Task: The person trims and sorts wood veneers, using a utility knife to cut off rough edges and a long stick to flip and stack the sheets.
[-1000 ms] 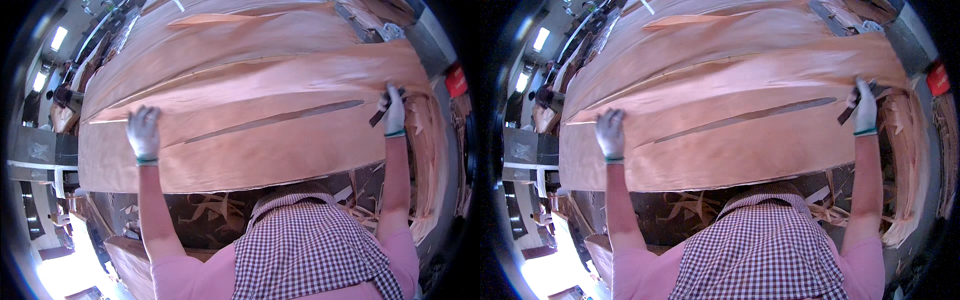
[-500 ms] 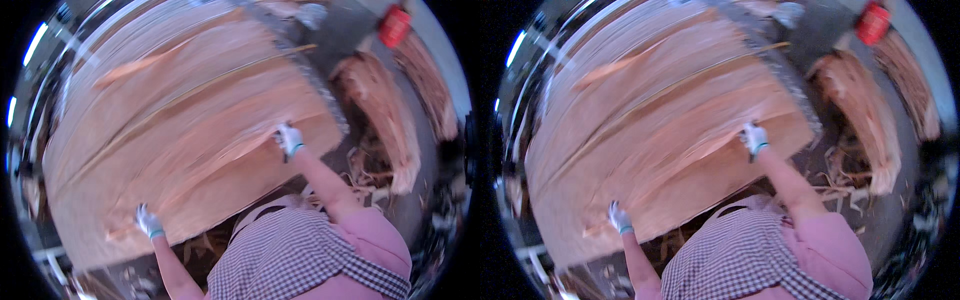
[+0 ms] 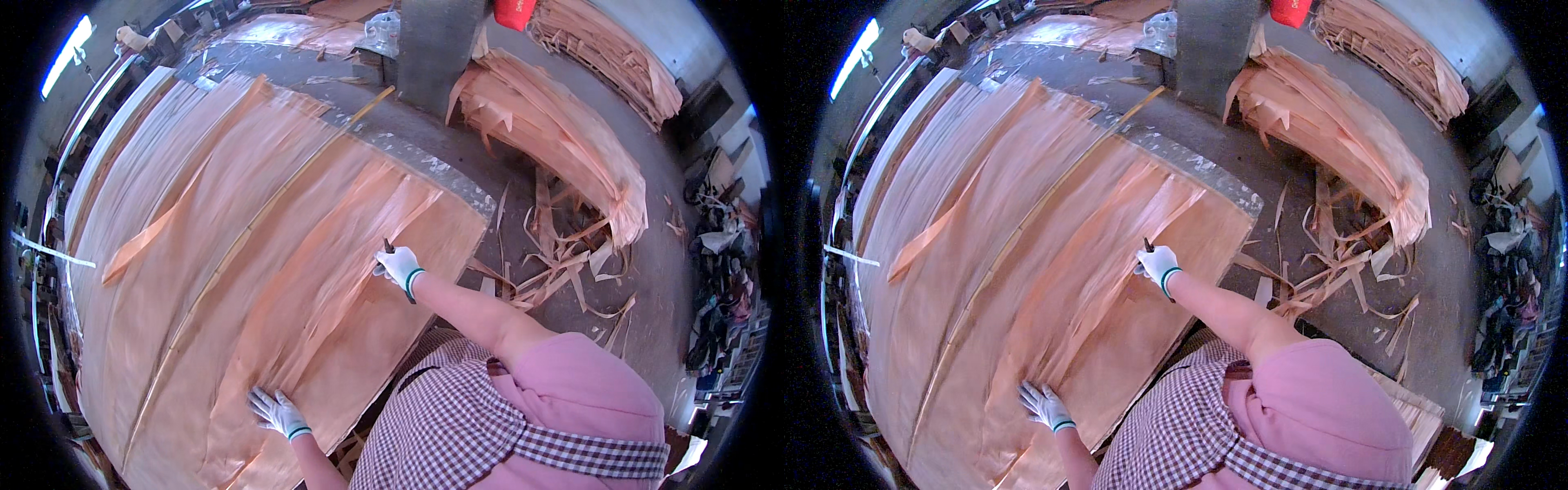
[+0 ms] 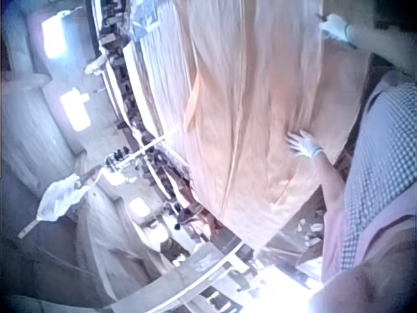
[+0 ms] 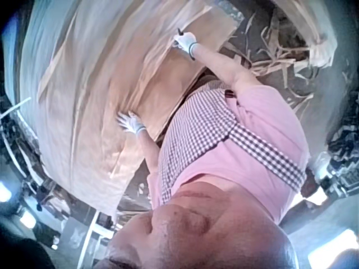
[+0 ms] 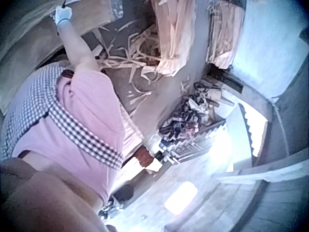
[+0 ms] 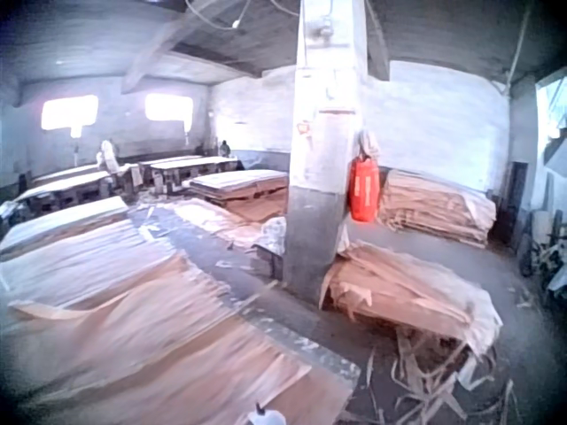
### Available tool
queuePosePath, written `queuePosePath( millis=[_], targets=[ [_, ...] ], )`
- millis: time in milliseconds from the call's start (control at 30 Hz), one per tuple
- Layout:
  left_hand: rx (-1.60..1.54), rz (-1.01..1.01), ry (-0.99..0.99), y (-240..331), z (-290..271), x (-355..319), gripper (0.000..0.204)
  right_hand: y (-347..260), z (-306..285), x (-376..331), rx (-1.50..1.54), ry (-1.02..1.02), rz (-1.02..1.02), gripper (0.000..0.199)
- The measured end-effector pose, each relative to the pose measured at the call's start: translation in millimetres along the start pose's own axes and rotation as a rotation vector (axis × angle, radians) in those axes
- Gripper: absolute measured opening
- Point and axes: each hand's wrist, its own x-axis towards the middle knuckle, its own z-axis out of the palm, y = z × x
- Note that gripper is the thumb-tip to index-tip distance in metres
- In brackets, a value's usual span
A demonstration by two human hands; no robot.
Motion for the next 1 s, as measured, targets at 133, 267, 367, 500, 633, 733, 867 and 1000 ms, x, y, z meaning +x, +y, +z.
queuePosePath(
  millis=[133, 267, 367, 500, 633, 733, 867, 1000],
  targets=[
    [0.005, -0.002, -0.016, 20.1, -6.1, -10.8, 0.062, -6.5, -15.1, 1.1, 0.002, 0.014, 0.014, 0.023],
    [0.005, -0.013, -0.023, 43.7, -19.5, -23.2, 0.062, -13.0, -26.1, 9.8, 0.025, 0.012, 0.035, 0.023],
    [0.008, -0.030, -0.049, 55.9, -28.1, -26.0, 0.063, -13.8, -33.0, 14.3, 0.039, 0.012, 0.039, 0.024],
    [-0.064, -0.115, -0.058, 48.0, -25.4, -25.6, 0.063, -13.2, -25.6, 13.5, 0.027, -0.085, 0.025, 0.027],
    [-0.490, 0.003, 0.072, -8.5, -2.8, -18.0, 0.060, -9.0, -6.4, -40.6, -0.073, -0.249, -0.045, 0.027],
    [-0.326, -0.107, 0.120, -14.1, -40.7, -24.2, 0.053, 13.8, -1.6, -66.6, -0.391, -0.537, 0.110, 0.023],
    [-0.356, -0.279, 0.233, -94.3, -22.6, -42.2, 0.050, 21.2, 77.3, -118.4, -0.910, -0.943, -0.212, 0.025],
    [-0.309, -0.480, 0.274, -180.7, -18.2, -39.9, 0.050, 5.8, 201.2, -213.5, -0.806, -1.178, -1.193, 0.027]
  ],
)
